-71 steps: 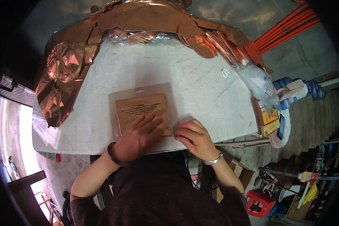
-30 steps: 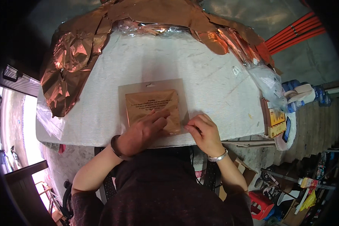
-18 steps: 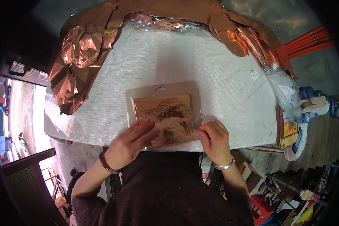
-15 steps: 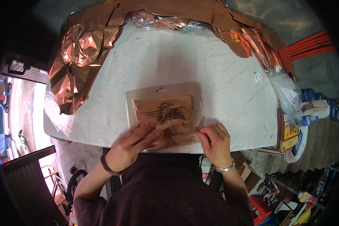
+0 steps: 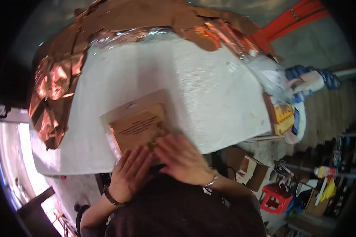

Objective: The person folds a foil balloon and inserts it along with a cardboard backing into a plastic packaging sleeve. The person then unfolds another foil balloon on the table, flattens it out, and folds it up.

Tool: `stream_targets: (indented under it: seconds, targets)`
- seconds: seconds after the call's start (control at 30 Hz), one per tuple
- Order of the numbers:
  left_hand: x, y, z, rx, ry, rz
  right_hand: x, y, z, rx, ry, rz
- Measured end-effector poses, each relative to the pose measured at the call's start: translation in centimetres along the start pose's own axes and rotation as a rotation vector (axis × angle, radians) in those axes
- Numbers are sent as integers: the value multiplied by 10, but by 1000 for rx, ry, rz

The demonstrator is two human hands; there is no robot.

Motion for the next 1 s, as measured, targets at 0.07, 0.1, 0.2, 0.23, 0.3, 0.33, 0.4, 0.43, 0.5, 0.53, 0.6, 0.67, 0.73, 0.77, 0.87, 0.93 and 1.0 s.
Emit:
stream_targets:
  seconds: [0.07,0.1,0.2,0.23,0.3,0.33,0.4,0.43,0.5,0.53,0.6,0.67,0.73,0.77,0.87,0.93,1.0]
  targets:
    - [8,24,1,1,-124,-230,4,10,-3,77,82,-1]
    - [10,23,6,-14,-133,-213,3,13,1,92,70,21]
    - [15,16,19,-57,-179,-224,1,18,15,75,51,93]
    - [16,12,21,-102,-192,-195,0,17,20,52,84,74]
    - [25,11,34,-148,-169,-197,-1,19,29,14,112,70]
    - [26,11,38,-179,-165,-194,-3,19,32,-31,98,104]
    - [14,-1,40,-280,-152,-125,3,15,33,-88,84,147]
    - [3,-7,43,-238,-63,-83,4,9,34,-158,115,112]
    - [-27,-24,44,-207,34,-53,8,-2,36,-356,38,173]
    - [-46,-31,44,-214,116,-84,8,-9,42,-367,32,183]
    - [-67,-36,43,-231,205,-121,17,-37,68,-459,-129,247]
    - [-85,-32,38,-294,436,-155,32,-71,106,-409,-116,380]
    - [-103,-29,20,-303,549,-112,32,-83,163,-444,51,391]
    - [-105,-27,13,-320,520,-33,25,-88,206,-522,141,333]
    - [-99,-25,-6,-298,398,138,21,-83,367,-506,696,479]
    - [-102,-19,-11,-233,327,191,31,-80,450,-538,1037,550]
    - [-109,-12,-12,-90,282,389,28,-58,539,-372,1517,531]
Point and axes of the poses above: each hand's wrist, its own z-axis away from the middle knuckle, its own y-axis out of the palm, x = y × z, the point moved 4 cm from there along -z, towards the middle knuckle, and after that the axes turned 12 degrees about -y, right-handed, at the moved point
